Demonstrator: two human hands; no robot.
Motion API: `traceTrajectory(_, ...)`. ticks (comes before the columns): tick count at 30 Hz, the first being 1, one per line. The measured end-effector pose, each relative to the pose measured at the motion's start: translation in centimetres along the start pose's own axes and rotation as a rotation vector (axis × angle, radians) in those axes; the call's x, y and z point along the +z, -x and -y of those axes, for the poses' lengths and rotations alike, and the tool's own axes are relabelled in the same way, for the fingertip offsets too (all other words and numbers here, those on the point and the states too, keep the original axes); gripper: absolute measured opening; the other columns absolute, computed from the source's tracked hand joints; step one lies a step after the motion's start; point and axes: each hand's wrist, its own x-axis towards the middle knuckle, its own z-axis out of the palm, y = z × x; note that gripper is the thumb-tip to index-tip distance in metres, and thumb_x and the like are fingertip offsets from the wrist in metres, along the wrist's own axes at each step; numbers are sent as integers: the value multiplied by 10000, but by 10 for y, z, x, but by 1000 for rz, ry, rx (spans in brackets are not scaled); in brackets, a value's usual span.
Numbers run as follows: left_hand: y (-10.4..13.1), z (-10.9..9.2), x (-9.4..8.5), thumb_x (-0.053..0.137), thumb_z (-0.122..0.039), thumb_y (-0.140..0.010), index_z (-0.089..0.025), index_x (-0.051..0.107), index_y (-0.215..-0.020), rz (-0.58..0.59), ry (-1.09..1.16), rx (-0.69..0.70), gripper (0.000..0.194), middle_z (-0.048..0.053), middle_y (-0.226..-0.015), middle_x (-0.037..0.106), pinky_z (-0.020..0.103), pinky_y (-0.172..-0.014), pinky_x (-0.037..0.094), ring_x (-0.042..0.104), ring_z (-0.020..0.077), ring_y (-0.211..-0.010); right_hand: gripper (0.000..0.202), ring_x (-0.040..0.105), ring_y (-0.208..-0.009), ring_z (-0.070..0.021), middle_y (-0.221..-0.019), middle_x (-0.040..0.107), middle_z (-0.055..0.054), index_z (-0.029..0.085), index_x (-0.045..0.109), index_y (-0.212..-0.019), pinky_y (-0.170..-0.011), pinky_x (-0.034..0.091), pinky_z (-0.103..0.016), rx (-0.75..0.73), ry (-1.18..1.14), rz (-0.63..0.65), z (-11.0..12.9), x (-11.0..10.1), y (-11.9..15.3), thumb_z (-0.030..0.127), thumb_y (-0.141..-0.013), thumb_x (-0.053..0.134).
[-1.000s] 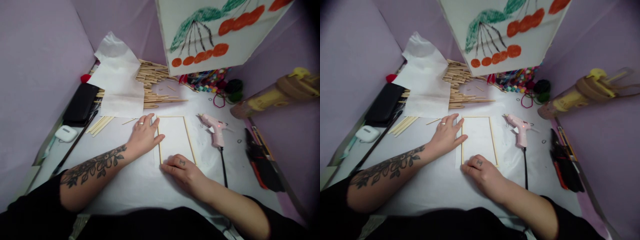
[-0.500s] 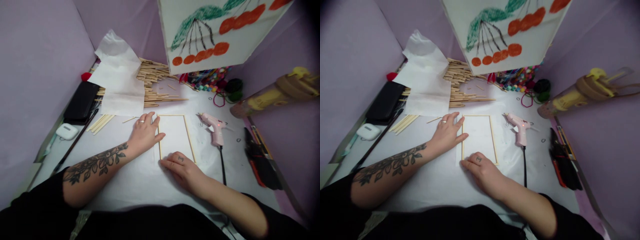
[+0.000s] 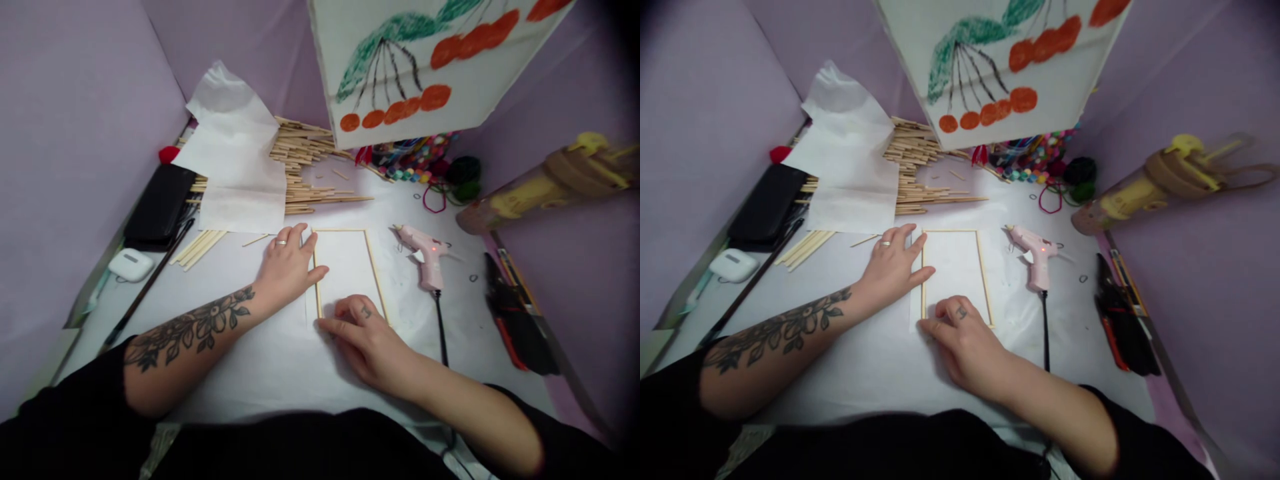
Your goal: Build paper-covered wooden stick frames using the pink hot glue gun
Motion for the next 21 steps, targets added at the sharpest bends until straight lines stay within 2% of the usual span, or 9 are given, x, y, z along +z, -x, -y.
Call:
traceTrajectory(3,0,0,1,622,-484,-819,-154,488,-1349,-7,-2,3,639,168,-1423,379,488,-1003,377,346,356,-1258,475,505,-982,-224,-1030,536,-110,176,529,-1200,-839,491,-394,41,-91,-19,4,-15,-2,-21,-777,440)
traceTrajectory(5,-1,0,1,627,-478,-817,-152,489,-1346,-12,7,7,636,172,-1423,382,493,-1002,379,345,358,-1261,420,518,-949,-219,-994,570,-105,173,511,-1143,-822,499,-380,57,-104,13,6,-22,-4,-19,-777,437)
traceTrajectory(7,-1,0,2,635,-471,-813,-149,496,-1337,-15,22,10,630,172,-1426,382,501,-1003,379,345,360,-1263,383,530,-926,-214,-983,606,-100,178,513,-1081,-821,503,-373,21,-79,87,7,-23,-6,-24,-764,437)
traceTrajectory(9,0,2,0,637,-473,-811,-153,495,-1335,-22,46,11,630,167,-1437,377,517,-998,383,350,361,-1258,410,533,-964,-220,-1075,628,-108,175,515,-1087,-854,500,-389,-62,-20,133,4,-19,-7,-30,-740,438)
traceTrajectory(12,3,9,-5,575,-437,-862,-150,461,-1361,-89,106,21,586,165,-1442,377,522,-990,393,371,343,-1241,431,512,-1059,-243,-1230,605,-110,172,515,-1090,-893,497,-418,-147,63,69,-5,-11,-6,-29,-716,442)
traceTrajectory(15,9,17,-11,480,-328,-919,-124,496,-1327,-155,137,18,456,161,-1401,431,493,-1003,397,400,312,-1216,344,508,-1098,-252,-1228,610,-126,171,511,-1016,-903,506,-437,-84,81,-55,-17,-6,-4,-21,-738,445)
traceTrajectory(18,15,18,-14,524,-313,-896,-101,495,-1327,-86,76,0,481,169,-1392,459,506,-1009,400,400,331,-1232,378,483,-1184,-277,-1224,608,-163,136,494,-1137,-923,511,-476,40,123,-104,-25,-5,-5,0,-789,434)
traceTrajectory(21,19,12,-13,575,-333,-872,-98,462,-1362,8,-26,27,555,172,-1464,395,526,-1023,389,368,357,-1289,505,408,-1296,-307,-1278,584,-172,108,423,-1305,-966,492,-518,59,153,-64,-28,-3,-5,14,-809,424)
